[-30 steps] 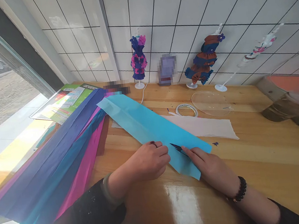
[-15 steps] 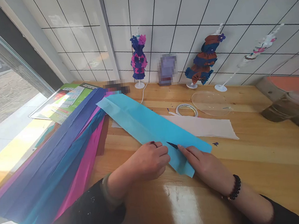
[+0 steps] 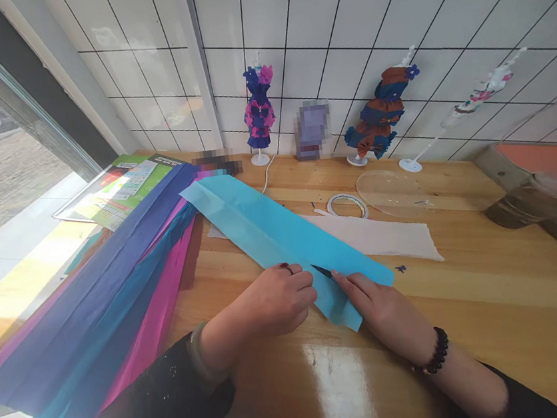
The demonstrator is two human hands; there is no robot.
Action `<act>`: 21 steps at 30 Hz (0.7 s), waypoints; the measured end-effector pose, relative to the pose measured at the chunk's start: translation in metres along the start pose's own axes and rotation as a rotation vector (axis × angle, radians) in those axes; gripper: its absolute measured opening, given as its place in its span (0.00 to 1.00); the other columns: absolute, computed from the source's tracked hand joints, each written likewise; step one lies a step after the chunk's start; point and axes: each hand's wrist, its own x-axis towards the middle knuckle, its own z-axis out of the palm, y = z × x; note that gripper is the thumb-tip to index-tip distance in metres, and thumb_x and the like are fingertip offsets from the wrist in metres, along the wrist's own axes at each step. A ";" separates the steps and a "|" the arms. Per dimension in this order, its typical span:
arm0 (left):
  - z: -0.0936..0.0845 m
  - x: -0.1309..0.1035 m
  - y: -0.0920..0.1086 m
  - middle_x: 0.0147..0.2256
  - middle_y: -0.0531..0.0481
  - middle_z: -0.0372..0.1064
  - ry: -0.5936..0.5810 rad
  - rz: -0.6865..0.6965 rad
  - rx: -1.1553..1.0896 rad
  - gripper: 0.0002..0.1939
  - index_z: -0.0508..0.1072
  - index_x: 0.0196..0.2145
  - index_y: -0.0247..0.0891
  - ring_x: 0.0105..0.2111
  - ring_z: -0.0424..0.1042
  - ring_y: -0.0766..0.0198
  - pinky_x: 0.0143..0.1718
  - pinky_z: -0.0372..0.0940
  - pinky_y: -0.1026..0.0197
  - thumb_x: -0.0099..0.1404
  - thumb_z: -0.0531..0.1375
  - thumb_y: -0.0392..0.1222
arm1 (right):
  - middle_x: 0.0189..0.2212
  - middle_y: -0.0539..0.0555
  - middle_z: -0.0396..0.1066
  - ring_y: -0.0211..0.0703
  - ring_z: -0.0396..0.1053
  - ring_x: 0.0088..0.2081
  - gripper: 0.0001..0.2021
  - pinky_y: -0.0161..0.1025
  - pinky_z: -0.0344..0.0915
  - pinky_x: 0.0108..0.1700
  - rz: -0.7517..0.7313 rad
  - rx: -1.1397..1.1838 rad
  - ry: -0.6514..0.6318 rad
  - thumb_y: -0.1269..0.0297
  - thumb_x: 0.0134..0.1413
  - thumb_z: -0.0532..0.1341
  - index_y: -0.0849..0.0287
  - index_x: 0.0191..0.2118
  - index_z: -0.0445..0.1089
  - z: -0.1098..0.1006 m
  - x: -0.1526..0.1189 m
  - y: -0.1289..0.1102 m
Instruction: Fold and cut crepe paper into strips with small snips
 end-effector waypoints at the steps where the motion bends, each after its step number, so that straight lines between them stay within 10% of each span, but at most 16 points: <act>1: 0.000 0.000 0.000 0.28 0.50 0.59 0.000 0.001 0.001 0.05 0.62 0.25 0.37 0.30 0.59 0.62 0.27 0.55 0.59 0.57 0.51 0.32 | 0.35 0.59 0.68 0.38 0.66 0.23 0.31 0.36 0.66 0.23 -0.001 -0.006 0.000 0.83 0.52 0.44 0.68 0.63 0.37 0.000 0.001 0.000; 21: 0.001 0.000 0.000 0.28 0.49 0.58 -0.034 -0.001 -0.008 0.05 0.61 0.24 0.37 0.30 0.58 0.63 0.28 0.55 0.59 0.56 0.51 0.31 | 0.33 0.57 0.67 0.37 0.65 0.23 0.32 0.34 0.65 0.22 -0.006 0.010 0.040 0.84 0.49 0.44 0.68 0.62 0.41 0.001 0.000 -0.001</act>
